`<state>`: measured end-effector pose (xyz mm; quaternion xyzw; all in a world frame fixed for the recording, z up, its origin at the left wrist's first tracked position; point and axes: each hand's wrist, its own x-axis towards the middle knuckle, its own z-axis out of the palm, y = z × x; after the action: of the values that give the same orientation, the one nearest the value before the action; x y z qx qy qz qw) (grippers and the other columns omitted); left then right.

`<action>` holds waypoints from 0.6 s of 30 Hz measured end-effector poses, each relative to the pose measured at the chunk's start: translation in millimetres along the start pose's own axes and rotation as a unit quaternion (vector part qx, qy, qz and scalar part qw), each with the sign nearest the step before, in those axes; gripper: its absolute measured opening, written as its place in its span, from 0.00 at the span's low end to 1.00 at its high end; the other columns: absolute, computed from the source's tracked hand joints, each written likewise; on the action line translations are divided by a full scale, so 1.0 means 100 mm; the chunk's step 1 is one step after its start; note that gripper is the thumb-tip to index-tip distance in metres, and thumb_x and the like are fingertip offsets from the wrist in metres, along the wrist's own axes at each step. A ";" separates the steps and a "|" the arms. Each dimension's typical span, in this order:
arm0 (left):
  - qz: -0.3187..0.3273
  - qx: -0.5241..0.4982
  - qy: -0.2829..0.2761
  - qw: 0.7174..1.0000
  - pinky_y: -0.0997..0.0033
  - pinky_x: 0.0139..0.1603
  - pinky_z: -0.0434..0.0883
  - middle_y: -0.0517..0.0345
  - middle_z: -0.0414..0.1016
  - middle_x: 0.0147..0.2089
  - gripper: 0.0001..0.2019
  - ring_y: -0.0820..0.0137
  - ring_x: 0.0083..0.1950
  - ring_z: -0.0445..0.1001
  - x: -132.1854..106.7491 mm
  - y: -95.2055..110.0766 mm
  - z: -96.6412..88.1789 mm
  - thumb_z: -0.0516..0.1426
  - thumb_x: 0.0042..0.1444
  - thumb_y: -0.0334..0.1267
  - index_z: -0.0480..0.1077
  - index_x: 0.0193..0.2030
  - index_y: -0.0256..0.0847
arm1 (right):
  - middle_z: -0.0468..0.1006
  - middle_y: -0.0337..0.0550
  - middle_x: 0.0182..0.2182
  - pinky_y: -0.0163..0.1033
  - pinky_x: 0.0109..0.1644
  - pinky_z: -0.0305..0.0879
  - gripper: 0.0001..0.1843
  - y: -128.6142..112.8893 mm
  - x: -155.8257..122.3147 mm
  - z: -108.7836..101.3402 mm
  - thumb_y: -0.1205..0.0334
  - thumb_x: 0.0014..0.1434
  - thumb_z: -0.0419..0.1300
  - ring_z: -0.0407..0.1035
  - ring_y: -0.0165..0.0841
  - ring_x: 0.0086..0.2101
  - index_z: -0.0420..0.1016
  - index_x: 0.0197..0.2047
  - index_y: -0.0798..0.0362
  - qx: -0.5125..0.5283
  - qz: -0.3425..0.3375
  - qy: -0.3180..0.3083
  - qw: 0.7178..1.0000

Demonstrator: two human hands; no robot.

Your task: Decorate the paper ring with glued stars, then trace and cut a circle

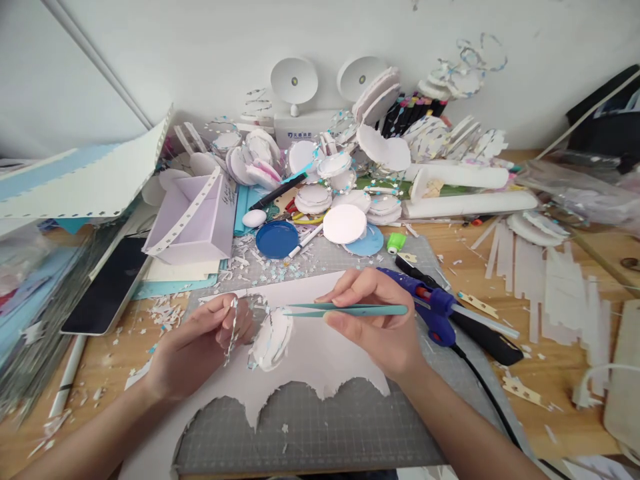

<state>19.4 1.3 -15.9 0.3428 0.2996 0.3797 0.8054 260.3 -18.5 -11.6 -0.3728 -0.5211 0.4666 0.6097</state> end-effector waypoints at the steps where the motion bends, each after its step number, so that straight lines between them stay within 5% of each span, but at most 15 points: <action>1: 0.001 -0.009 -0.004 1.000 0.70 0.30 0.52 0.62 0.55 0.22 0.11 0.73 0.26 0.52 0.00 0.00 0.00 0.54 0.59 0.37 0.65 0.26 0.37 | 0.76 0.39 0.29 0.39 0.35 0.72 0.07 0.01 0.00 0.00 0.66 0.51 0.68 0.74 0.33 0.32 0.76 0.33 0.47 0.010 0.002 -0.010 1.000; 18: 0.013 0.006 -0.012 1.000 0.70 0.31 0.51 0.62 0.59 0.23 0.11 0.74 0.27 0.53 -0.04 0.00 -0.02 0.56 0.59 0.39 0.69 0.27 0.37 | 0.78 0.42 0.30 0.36 0.33 0.73 0.09 0.00 -0.01 0.11 0.71 0.51 0.67 0.74 0.32 0.32 0.76 0.34 0.49 0.006 0.010 -0.112 0.994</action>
<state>15.5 -1.1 -16.2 0.3563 0.2874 0.3843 0.8017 249.8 -19.8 -9.5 -0.3193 -0.5796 0.5147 0.5452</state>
